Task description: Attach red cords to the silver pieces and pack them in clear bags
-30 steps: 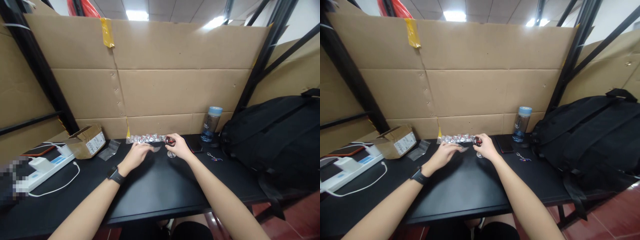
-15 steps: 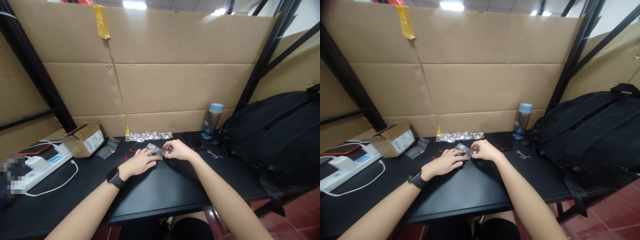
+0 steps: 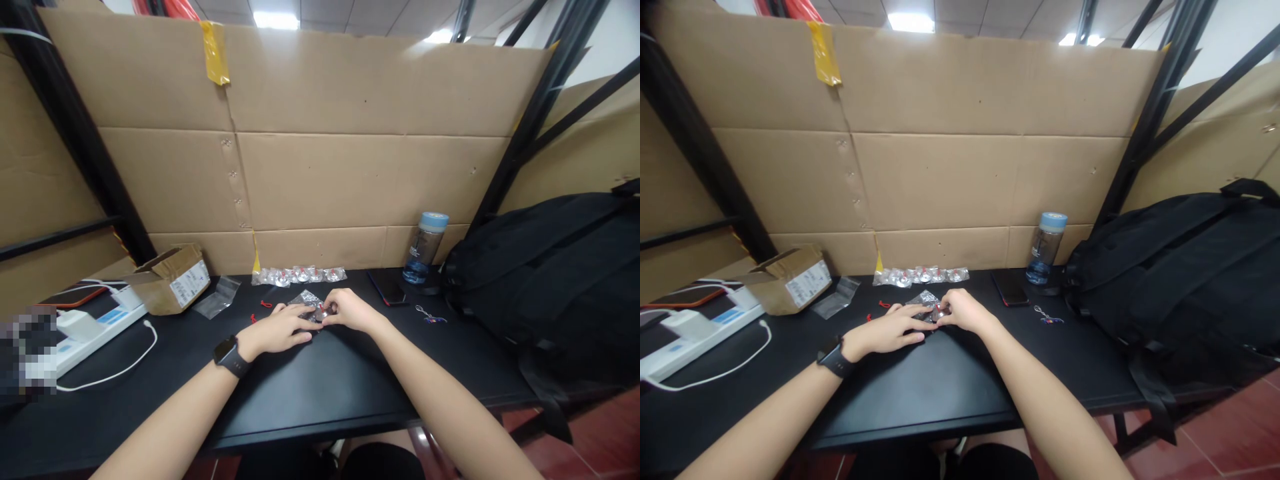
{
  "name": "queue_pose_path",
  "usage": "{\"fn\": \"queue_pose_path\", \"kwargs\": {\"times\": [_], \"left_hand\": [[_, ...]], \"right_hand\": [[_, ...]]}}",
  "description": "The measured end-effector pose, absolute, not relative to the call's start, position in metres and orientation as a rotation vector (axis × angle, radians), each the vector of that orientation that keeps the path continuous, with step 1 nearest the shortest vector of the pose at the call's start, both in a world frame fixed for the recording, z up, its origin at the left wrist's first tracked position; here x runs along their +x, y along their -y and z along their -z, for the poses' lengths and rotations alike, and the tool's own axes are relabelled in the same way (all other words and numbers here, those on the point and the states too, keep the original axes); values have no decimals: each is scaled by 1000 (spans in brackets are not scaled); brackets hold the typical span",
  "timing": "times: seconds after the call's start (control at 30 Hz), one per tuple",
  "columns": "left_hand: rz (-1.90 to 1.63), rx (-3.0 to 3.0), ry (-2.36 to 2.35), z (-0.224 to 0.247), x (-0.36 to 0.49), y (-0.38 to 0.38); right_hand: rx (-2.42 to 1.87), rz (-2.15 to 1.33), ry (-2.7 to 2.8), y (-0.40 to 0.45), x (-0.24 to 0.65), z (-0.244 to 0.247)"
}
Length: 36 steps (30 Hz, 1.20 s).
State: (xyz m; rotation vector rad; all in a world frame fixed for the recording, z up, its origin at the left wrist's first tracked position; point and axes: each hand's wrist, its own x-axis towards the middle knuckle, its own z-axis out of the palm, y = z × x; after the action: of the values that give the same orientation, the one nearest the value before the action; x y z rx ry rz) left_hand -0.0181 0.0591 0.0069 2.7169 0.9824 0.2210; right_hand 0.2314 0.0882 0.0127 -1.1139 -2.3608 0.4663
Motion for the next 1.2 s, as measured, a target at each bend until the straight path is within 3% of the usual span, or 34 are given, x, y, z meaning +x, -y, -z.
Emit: {"fn": "queue_pose_path", "kwargs": {"times": [0.13, 0.67, 0.9, 1.2], "left_hand": [[-229, 2713, -952, -8, -18, -59], [-183, 2705, -1112, -5, -20, -60], [-632, 2700, -1140, -15, -26, -64], [-802, 2686, -1358, 4, -11, -74]], "right_hand": [[-1085, -617, 2360, -89, 232, -12], [-1553, 180, 2194, -97, 186, 4], [-960, -391, 2356, -100, 222, -5], [-931, -341, 2380, -103, 235, -5]]}}
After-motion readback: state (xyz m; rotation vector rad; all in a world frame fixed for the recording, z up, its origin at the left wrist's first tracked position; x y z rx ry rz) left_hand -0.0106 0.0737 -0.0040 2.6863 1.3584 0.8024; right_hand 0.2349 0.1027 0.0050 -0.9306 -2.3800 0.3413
